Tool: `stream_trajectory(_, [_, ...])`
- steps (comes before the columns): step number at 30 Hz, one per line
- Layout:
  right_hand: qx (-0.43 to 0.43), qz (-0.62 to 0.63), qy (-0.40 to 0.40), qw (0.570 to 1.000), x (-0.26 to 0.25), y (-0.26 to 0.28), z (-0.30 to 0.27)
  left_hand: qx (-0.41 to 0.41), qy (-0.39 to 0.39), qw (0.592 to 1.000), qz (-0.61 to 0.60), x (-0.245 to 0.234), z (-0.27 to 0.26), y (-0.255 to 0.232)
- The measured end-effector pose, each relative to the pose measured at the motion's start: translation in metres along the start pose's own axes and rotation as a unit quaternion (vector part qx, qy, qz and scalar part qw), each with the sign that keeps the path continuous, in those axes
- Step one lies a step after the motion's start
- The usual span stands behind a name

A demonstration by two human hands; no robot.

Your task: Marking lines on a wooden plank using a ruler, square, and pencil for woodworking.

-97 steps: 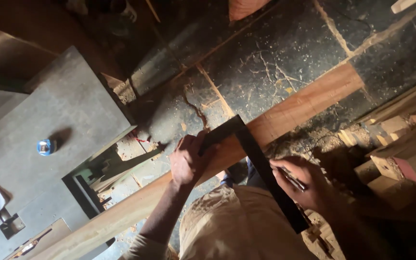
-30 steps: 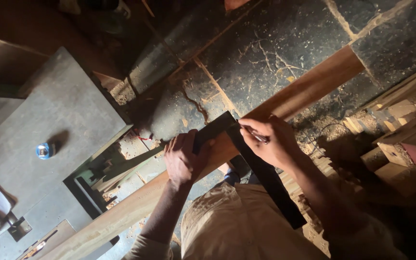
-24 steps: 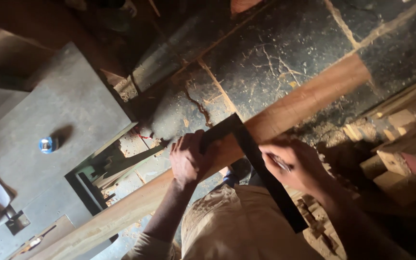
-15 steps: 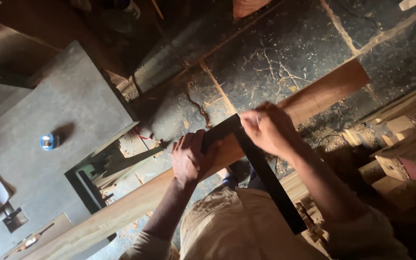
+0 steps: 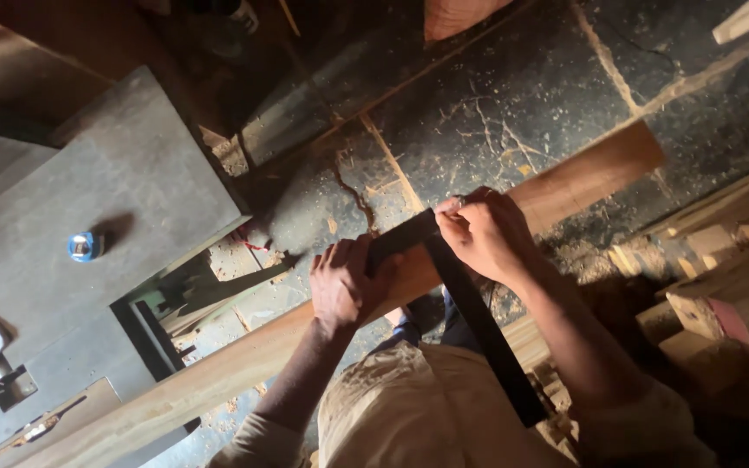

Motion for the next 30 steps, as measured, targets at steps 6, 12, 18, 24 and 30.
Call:
stream_trajectory(6, [-0.005, 0.093, -0.068, 0.993, -0.019, 0.007, -0.093, -0.017, 0.001, 1.0, -0.005, 0.001, 0.0, 0.0])
stream_trajectory(12, [0.175, 0.11, -0.052, 0.977, -0.008, -0.001, -0.166, -0.012, 0.025, 1.0, -0.002, 0.003, -0.003, 0.006])
stream_trajectory(18, [0.379, 0.208, -0.068, 0.899, 0.079, -0.067, -0.224, -0.026, -0.009, 0.999, -0.029, -0.01, 0.007, -0.001])
stream_trajectory(24, [0.415, 0.042, 0.0, 0.909, 0.036, 0.017, -0.19, -0.037, -0.105, 0.994, 0.017, -0.063, -0.009, 0.012])
stream_trajectory(30, [0.145, 0.017, -0.071, 0.987, 0.033, 0.085, -0.129, -0.086, -0.175, 0.978, 0.072, -0.11, -0.027, 0.068])
Point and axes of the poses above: each hand's wrist, its own z-axis towards the middle knuckle, its own x-axis out of the palm, y = z × x, the point moved 1 cm from there along z, towards the middle knuckle, and after that the axes turned 11 degrees about x, right-handed, at the moved point
